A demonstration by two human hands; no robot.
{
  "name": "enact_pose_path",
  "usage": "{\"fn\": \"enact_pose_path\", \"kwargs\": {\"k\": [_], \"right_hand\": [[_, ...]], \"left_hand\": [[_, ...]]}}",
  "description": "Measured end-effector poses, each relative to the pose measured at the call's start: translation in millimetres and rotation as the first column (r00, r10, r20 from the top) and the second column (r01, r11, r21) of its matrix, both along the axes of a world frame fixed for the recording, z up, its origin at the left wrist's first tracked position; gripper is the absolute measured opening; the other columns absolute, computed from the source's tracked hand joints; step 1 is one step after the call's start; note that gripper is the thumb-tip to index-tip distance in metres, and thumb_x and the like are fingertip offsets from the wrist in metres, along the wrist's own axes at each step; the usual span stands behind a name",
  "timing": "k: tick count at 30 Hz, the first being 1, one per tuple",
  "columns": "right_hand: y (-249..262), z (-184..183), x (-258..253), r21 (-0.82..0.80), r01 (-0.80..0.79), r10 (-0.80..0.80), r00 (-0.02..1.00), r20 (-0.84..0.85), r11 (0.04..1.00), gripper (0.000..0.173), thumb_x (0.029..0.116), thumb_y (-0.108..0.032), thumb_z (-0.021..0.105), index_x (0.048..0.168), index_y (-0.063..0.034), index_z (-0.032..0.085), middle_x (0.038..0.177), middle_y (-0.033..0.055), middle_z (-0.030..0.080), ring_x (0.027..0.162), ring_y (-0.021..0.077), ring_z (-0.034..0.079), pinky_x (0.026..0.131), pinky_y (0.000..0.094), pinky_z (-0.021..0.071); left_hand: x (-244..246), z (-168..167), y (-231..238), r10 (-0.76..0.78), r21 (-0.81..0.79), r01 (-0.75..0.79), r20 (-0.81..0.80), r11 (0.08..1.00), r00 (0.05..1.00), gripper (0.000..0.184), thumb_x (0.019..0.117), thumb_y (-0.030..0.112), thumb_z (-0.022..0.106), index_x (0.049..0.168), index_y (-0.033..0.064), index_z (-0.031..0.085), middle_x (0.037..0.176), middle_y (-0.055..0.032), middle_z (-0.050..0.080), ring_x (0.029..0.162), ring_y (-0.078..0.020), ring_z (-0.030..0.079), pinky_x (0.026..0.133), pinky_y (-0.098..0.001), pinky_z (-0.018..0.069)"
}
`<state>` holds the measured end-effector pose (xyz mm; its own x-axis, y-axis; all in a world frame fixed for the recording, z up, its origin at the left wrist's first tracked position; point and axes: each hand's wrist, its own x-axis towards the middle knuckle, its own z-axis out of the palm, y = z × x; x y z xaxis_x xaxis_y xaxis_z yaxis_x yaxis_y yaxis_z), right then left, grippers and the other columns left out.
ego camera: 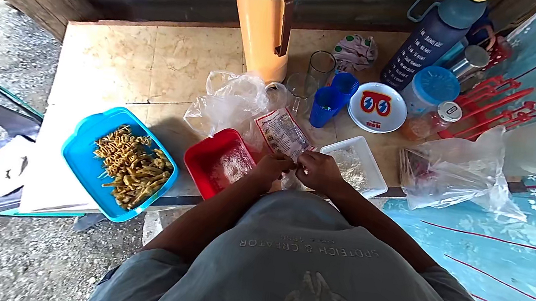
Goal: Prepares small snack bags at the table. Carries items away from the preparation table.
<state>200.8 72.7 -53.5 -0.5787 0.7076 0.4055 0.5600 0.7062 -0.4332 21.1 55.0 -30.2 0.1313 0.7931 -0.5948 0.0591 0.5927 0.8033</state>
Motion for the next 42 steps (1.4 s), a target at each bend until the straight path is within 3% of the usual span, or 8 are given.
{"fn": "enact_pose_path", "kwargs": {"k": [12, 19, 23, 25, 29, 35, 38, 42], "right_hand": [[0, 2, 9, -0.365, -0.100, 0.019, 0.976, -0.219, 0.926, 0.012, 0.0875, -0.002, 0.070, 0.098, 0.0039, 0.074, 0.095, 0.0155, 0.075, 0.082, 0.0230, 0.074, 0.078, 0.0396, 0.0626], [-11, -8, -8, -0.218, 0.075, -0.118, 0.975, -0.190, 0.973, 0.009, 0.0837, -0.004, 0.072, 0.081, 0.0041, 0.069, 0.081, 0.0170, 0.071, 0.071, 0.0288, 0.071, 0.064, 0.0464, 0.0594], [-8, -3, -5, -0.292, 0.087, -0.141, 0.975, -0.172, 0.952, 0.009, 0.0874, -0.005, 0.073, 0.091, 0.0030, 0.072, 0.088, 0.0158, 0.073, 0.076, 0.0274, 0.072, 0.070, 0.0458, 0.0612], [-7, 1, -4, -0.355, 0.084, -0.143, 0.979, -0.145, 0.931, 0.013, 0.0879, -0.008, 0.074, 0.095, 0.0025, 0.074, 0.090, 0.0160, 0.074, 0.078, 0.0272, 0.072, 0.072, 0.0457, 0.0609], [-9, 4, -3, -0.626, 0.079, -0.131, 0.991, -0.038, 0.776, 0.035, 0.0933, -0.029, 0.076, 0.109, 0.0028, 0.073, 0.111, 0.0188, 0.069, 0.100, 0.0322, 0.068, 0.090, 0.0544, 0.0554], [-11, 8, -4, -0.427, 0.130, -0.074, 0.987, 0.145, 0.895, 0.028, 0.0986, -0.025, 0.066, 0.103, -0.0003, 0.077, 0.103, 0.0183, 0.075, 0.103, 0.0362, 0.071, 0.094, 0.0596, 0.0512], [-12, 7, -6, -0.318, 0.122, -0.072, 0.984, 0.165, 0.940, 0.024, 0.0970, -0.023, 0.066, 0.102, -0.0026, 0.078, 0.102, 0.0171, 0.076, 0.101, 0.0361, 0.072, 0.093, 0.0590, 0.0518], [-13, 0, -5, -0.157, 0.110, -0.096, 0.991, 0.093, 0.982, 0.018, 0.0932, -0.017, 0.068, 0.089, -0.0022, 0.077, 0.087, 0.0155, 0.074, 0.088, 0.0345, 0.072, 0.080, 0.0554, 0.0549]], "left_hand": [[3, -5, -4, 0.154, -0.141, -0.124, 0.221, 0.982, 0.963, 0.010, 0.1056, 0.011, 0.051, 0.101, 0.0085, 0.059, 0.082, 0.0006, 0.059, 0.068, -0.0076, 0.057, 0.064, -0.0233, 0.0500], [1, -5, -2, 0.118, -0.081, -0.098, 0.305, 0.992, 0.945, 0.013, 0.1055, 0.008, 0.049, 0.098, 0.0103, 0.060, 0.085, 0.0002, 0.062, 0.075, -0.0104, 0.061, 0.073, -0.0287, 0.0540], [4, 3, -5, 0.103, 0.086, -0.113, 0.120, 0.990, 0.988, 0.004, 0.1003, -0.002, 0.058, 0.103, 0.0004, 0.059, 0.088, -0.0060, 0.065, 0.073, -0.0116, 0.064, 0.071, -0.0276, 0.0566], [1, -4, -6, 0.079, 0.200, -0.077, -0.003, 0.977, 0.997, 0.021, 0.0963, -0.002, 0.066, 0.114, -0.0021, 0.055, 0.098, -0.0107, 0.066, 0.077, -0.0139, 0.067, 0.074, -0.0304, 0.0593], [-3, 0, -9, 0.043, 0.362, 0.035, -0.204, 0.932, 0.978, 0.025, 0.0934, 0.001, 0.072, 0.114, -0.0032, 0.058, 0.108, -0.0146, 0.067, 0.082, -0.0190, 0.070, 0.080, -0.0382, 0.0609], [-4, 18, -5, -0.155, 0.404, 0.522, -0.661, 0.751, 0.734, 0.022, 0.0948, 0.011, 0.069, 0.112, -0.0030, 0.070, 0.109, -0.0199, 0.070, 0.095, -0.0309, 0.069, 0.087, -0.0485, 0.0560], [-4, 21, -1, -0.174, 0.371, 0.570, -0.709, 0.733, 0.684, 0.020, 0.0948, 0.010, 0.069, 0.109, -0.0041, 0.071, 0.108, -0.0211, 0.070, 0.096, -0.0333, 0.068, 0.088, -0.0504, 0.0556], [-3, 18, 1, -0.177, 0.328, 0.547, -0.715, 0.770, 0.677, 0.021, 0.0947, 0.012, 0.068, 0.108, -0.0043, 0.071, 0.105, -0.0203, 0.071, 0.097, -0.0321, 0.070, 0.091, -0.0498, 0.0557]]}}
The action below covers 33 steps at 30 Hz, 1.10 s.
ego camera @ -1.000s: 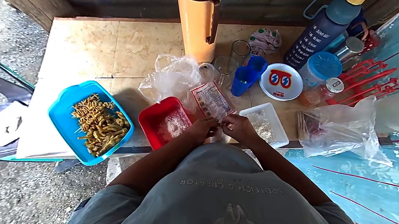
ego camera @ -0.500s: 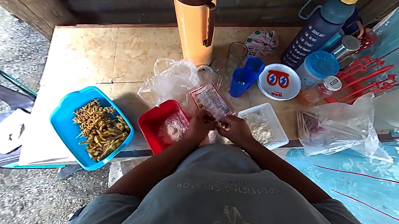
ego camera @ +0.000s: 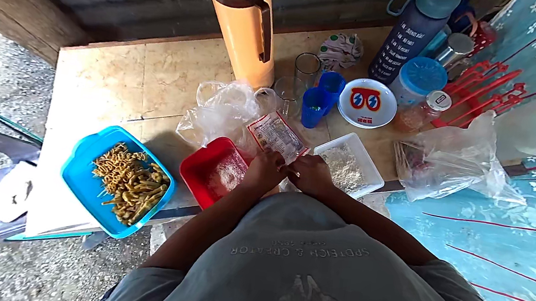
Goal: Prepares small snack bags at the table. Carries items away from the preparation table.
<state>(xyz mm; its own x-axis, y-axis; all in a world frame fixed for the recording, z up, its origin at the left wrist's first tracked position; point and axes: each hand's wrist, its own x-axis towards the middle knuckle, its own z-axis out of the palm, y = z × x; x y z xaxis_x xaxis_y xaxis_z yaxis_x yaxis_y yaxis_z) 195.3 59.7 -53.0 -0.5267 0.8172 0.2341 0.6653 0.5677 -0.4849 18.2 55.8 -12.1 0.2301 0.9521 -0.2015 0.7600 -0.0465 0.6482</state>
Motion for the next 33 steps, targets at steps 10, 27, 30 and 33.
{"fn": "enact_pose_path", "kwargs": {"k": [10, 27, 30, 33], "right_hand": [[-4, 1, 1, -0.100, -0.020, 0.004, 0.987, -0.163, 0.995, 0.015, 0.0968, -0.011, 0.067, 0.095, -0.0009, 0.077, 0.096, 0.0157, 0.075, 0.088, 0.0322, 0.075, 0.077, 0.0536, 0.0606], [12, 9, 18, -0.264, -0.246, 0.108, 0.888, -0.447, 0.933, 0.014, 0.0906, -0.005, 0.072, 0.102, 0.0024, 0.073, 0.098, 0.0136, 0.069, 0.083, 0.0173, 0.070, 0.076, 0.0323, 0.0621], [23, 26, 19, -0.117, -0.304, 0.277, 0.939, -0.203, 0.945, 0.008, 0.0899, -0.003, 0.070, 0.095, 0.0003, 0.074, 0.093, 0.0130, 0.073, 0.080, 0.0233, 0.072, 0.075, 0.0418, 0.0612], [33, 35, 18, -0.028, -0.412, 0.411, 0.911, -0.026, 0.911, 0.004, 0.0864, -0.003, 0.072, 0.089, -0.0005, 0.073, 0.092, 0.0127, 0.073, 0.078, 0.0263, 0.072, 0.068, 0.0461, 0.0608]], "left_hand": [[-11, -10, 4, 0.134, -0.329, -0.043, 0.259, 0.943, 0.957, 0.016, 0.0983, 0.008, 0.066, 0.107, -0.0057, 0.068, 0.088, -0.0125, 0.069, 0.074, -0.0158, 0.066, 0.076, -0.0348, 0.0570], [-12, -8, 6, 0.484, -0.685, 0.054, 0.566, 0.726, 0.667, 0.018, 0.1033, 0.003, 0.044, 0.090, 0.0080, 0.056, 0.065, 0.0025, 0.054, 0.054, -0.0062, 0.053, 0.055, -0.0207, 0.0498], [-5, -2, 8, 0.471, -0.698, 0.032, 0.515, 0.715, 0.716, 0.019, 0.1029, 0.005, 0.046, 0.087, 0.0073, 0.055, 0.065, 0.0011, 0.053, 0.052, -0.0066, 0.051, 0.051, -0.0198, 0.0465], [-1, 1, 8, 0.466, -0.704, 0.044, 0.515, 0.709, 0.720, 0.022, 0.1017, 0.005, 0.046, 0.082, 0.0078, 0.055, 0.065, 0.0008, 0.054, 0.051, -0.0070, 0.051, 0.051, -0.0198, 0.0461]]}}
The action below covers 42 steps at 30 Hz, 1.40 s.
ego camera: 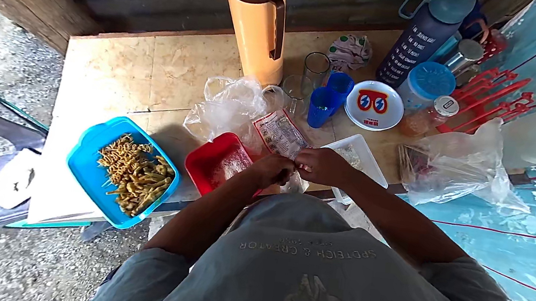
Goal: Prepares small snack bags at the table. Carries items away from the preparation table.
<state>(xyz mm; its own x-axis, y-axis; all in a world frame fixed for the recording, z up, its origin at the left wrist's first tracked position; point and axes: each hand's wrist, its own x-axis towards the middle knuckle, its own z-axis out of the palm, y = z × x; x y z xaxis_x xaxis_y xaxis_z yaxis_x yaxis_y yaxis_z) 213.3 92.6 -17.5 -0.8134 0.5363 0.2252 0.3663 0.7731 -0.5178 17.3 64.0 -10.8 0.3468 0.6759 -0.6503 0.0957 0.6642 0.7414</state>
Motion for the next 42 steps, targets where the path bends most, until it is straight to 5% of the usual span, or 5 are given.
{"fn": "enact_pose_path", "kwargs": {"k": [9, 13, 19, 30, 42], "right_hand": [[-4, -8, -7, 0.079, -0.016, 0.013, 0.999, 0.046, 0.997, 0.007, 0.0822, -0.005, 0.071, 0.084, 0.0018, 0.069, 0.081, 0.0147, 0.068, 0.071, 0.0295, 0.070, 0.060, 0.0481, 0.0573], [-4, -3, -10, 0.092, -0.059, 0.046, 0.990, 0.137, 0.994, 0.008, 0.0822, -0.005, 0.070, 0.085, 0.0024, 0.069, 0.080, 0.0157, 0.067, 0.072, 0.0312, 0.070, 0.060, 0.0488, 0.0564], [-9, -9, -11, 0.149, -0.065, 0.045, 0.991, 0.130, 0.987, 0.006, 0.0784, -0.003, 0.072, 0.083, 0.0008, 0.070, 0.078, 0.0138, 0.067, 0.069, 0.0298, 0.070, 0.057, 0.0471, 0.0560], [-5, -28, 4, -0.138, -0.012, 0.008, 1.000, -0.027, 0.990, 0.003, 0.0809, 0.000, 0.067, 0.079, 0.0019, 0.068, 0.076, 0.0136, 0.067, 0.071, 0.0266, 0.068, 0.064, 0.0448, 0.0557], [-7, -29, -1, 0.192, 0.119, -0.106, 0.991, -0.078, 0.974, 0.007, 0.0867, -0.006, 0.069, 0.088, -0.0003, 0.072, 0.085, 0.0130, 0.070, 0.072, 0.0267, 0.071, 0.060, 0.0430, 0.0597]], "left_hand": [[5, -5, -13, 0.151, -0.160, -0.135, 0.098, 0.978, 0.984, 0.018, 0.1054, 0.011, 0.046, 0.091, 0.0102, 0.056, 0.068, 0.0019, 0.055, 0.054, -0.0059, 0.052, 0.051, -0.0188, 0.0449], [3, -8, -15, 0.123, -0.049, -0.124, -0.028, 0.991, 0.992, 0.009, 0.1033, 0.007, 0.051, 0.102, 0.0043, 0.059, 0.071, 0.0003, 0.056, 0.055, -0.0058, 0.052, 0.052, -0.0192, 0.0459], [2, -6, -13, -0.053, 0.173, 0.098, -0.246, 0.980, 0.968, 0.012, 0.1021, 0.009, 0.061, 0.098, -0.0019, 0.064, 0.069, -0.0008, 0.055, 0.055, -0.0046, 0.047, 0.055, -0.0194, 0.0404], [0, -12, -10, -0.130, 0.187, 0.188, -0.282, 0.964, 0.951, 0.015, 0.1025, 0.009, 0.058, 0.096, -0.0016, 0.065, 0.069, -0.0007, 0.054, 0.056, -0.0057, 0.047, 0.056, -0.0211, 0.0411], [9, -4, -13, 0.334, -0.297, -0.289, 0.113, 0.910, 0.936, 0.019, 0.1024, 0.011, 0.049, 0.084, 0.0112, 0.053, 0.068, 0.0005, 0.055, 0.049, -0.0052, 0.048, 0.046, -0.0173, 0.0423]]}}
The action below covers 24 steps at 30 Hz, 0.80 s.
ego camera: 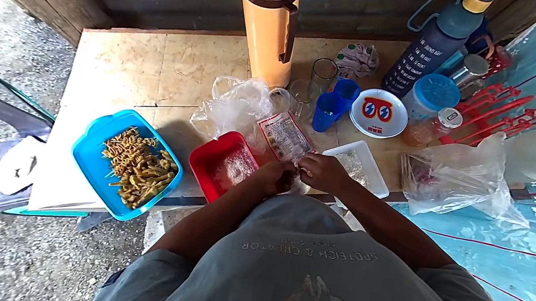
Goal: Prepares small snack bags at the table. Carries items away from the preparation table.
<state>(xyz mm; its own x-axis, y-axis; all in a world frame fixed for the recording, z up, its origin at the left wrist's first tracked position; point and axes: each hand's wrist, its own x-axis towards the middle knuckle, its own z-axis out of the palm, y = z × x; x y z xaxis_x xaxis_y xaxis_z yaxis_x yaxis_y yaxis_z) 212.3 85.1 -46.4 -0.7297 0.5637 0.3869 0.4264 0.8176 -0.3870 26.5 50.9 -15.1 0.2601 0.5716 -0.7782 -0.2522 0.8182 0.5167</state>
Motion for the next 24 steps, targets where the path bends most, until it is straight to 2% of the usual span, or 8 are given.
{"fn": "enact_pose_path", "kwargs": {"k": [2, 3, 7, 10, 13, 16, 19, 24], "right_hand": [[-2, 1, -2, -0.034, 0.007, -0.008, 1.000, -0.013, 0.999, 0.006, 0.0846, -0.005, 0.069, 0.085, 0.0009, 0.071, 0.082, 0.0141, 0.069, 0.070, 0.0281, 0.070, 0.059, 0.0450, 0.0585], [-3, 2, -4, -0.044, 0.002, -0.002, 1.000, -0.003, 0.999, 0.006, 0.0835, -0.005, 0.069, 0.082, 0.0005, 0.069, 0.080, 0.0139, 0.067, 0.069, 0.0283, 0.069, 0.057, 0.0453, 0.0573], [-7, 12, -7, -0.038, -0.054, 0.058, 0.994, 0.094, 0.998, 0.005, 0.0805, -0.005, 0.068, 0.079, -0.0010, 0.066, 0.077, 0.0127, 0.066, 0.069, 0.0287, 0.069, 0.056, 0.0459, 0.0558], [-8, 15, -4, -0.062, -0.117, 0.124, 0.982, 0.140, 0.991, 0.004, 0.0805, -0.004, 0.069, 0.079, 0.0001, 0.067, 0.076, 0.0135, 0.067, 0.069, 0.0294, 0.070, 0.057, 0.0465, 0.0559], [-6, 11, 1, -0.096, -0.165, 0.178, 0.974, 0.140, 0.982, 0.004, 0.0810, -0.003, 0.069, 0.079, 0.0007, 0.068, 0.077, 0.0136, 0.067, 0.069, 0.0288, 0.070, 0.057, 0.0457, 0.0561], [-4, 2, 4, -0.161, -0.149, 0.155, 0.988, 0.027, 0.976, 0.005, 0.0803, -0.003, 0.068, 0.076, 0.0004, 0.066, 0.074, 0.0123, 0.066, 0.064, 0.0259, 0.067, 0.056, 0.0437, 0.0548], [-6, 5, 3, -0.196, -0.083, 0.079, 0.997, -0.026, 0.977, 0.009, 0.0846, -0.007, 0.071, 0.088, 0.0020, 0.072, 0.084, 0.0141, 0.071, 0.069, 0.0261, 0.070, 0.062, 0.0440, 0.0592], [-7, 1, 1, -0.107, -0.006, 0.002, 0.999, -0.037, 0.994, 0.009, 0.0886, -0.006, 0.070, 0.093, 0.0010, 0.073, 0.090, 0.0142, 0.071, 0.075, 0.0263, 0.072, 0.066, 0.0431, 0.0612]], "left_hand": [[-1, 0, -3, -0.011, 0.024, 0.011, 0.020, 1.000, 1.000, 0.020, 0.1031, 0.011, 0.047, 0.084, 0.0117, 0.052, 0.068, 0.0015, 0.054, 0.050, -0.0042, 0.049, 0.046, -0.0164, 0.0423], [-1, 0, -4, -0.038, 0.050, 0.039, -0.022, 0.998, 0.999, 0.019, 0.1037, 0.011, 0.047, 0.086, 0.0111, 0.053, 0.068, 0.0016, 0.055, 0.050, -0.0041, 0.049, 0.046, -0.0166, 0.0417], [-5, -3, -5, -0.199, 0.219, 0.280, -0.330, 0.935, 0.923, 0.013, 0.1040, 0.010, 0.054, 0.098, 0.0019, 0.062, 0.070, 0.0001, 0.055, 0.053, -0.0054, 0.049, 0.052, -0.0191, 0.0428], [-9, -6, -4, -0.297, 0.295, 0.464, -0.467, 0.835, 0.833, 0.014, 0.1032, 0.010, 0.058, 0.097, -0.0013, 0.064, 0.068, -0.0001, 0.054, 0.054, -0.0044, 0.047, 0.054, -0.0192, 0.0413], [-10, -7, -4, -0.335, 0.308, 0.536, -0.516, 0.786, 0.788, 0.014, 0.1015, 0.011, 0.061, 0.095, -0.0010, 0.066, 0.068, 0.0000, 0.054, 0.055, -0.0047, 0.046, 0.055, -0.0204, 0.0402], [-9, -9, -3, -0.302, 0.296, 0.465, -0.461, 0.834, 0.834, 0.015, 0.1025, 0.009, 0.058, 0.093, -0.0008, 0.064, 0.066, 0.0007, 0.052, 0.052, -0.0041, 0.045, 0.052, -0.0190, 0.0396], [-8, -5, -4, -0.182, 0.252, 0.276, -0.341, 0.928, 0.922, 0.014, 0.1023, 0.008, 0.054, 0.090, 0.0031, 0.059, 0.064, 0.0008, 0.052, 0.049, -0.0044, 0.045, 0.048, -0.0178, 0.0393], [-4, -1, -2, -0.089, 0.144, 0.121, -0.212, 0.982, 0.973, 0.012, 0.1028, 0.010, 0.052, 0.092, 0.0071, 0.057, 0.069, -0.0003, 0.057, 0.051, -0.0055, 0.050, 0.047, -0.0184, 0.0426]]}}
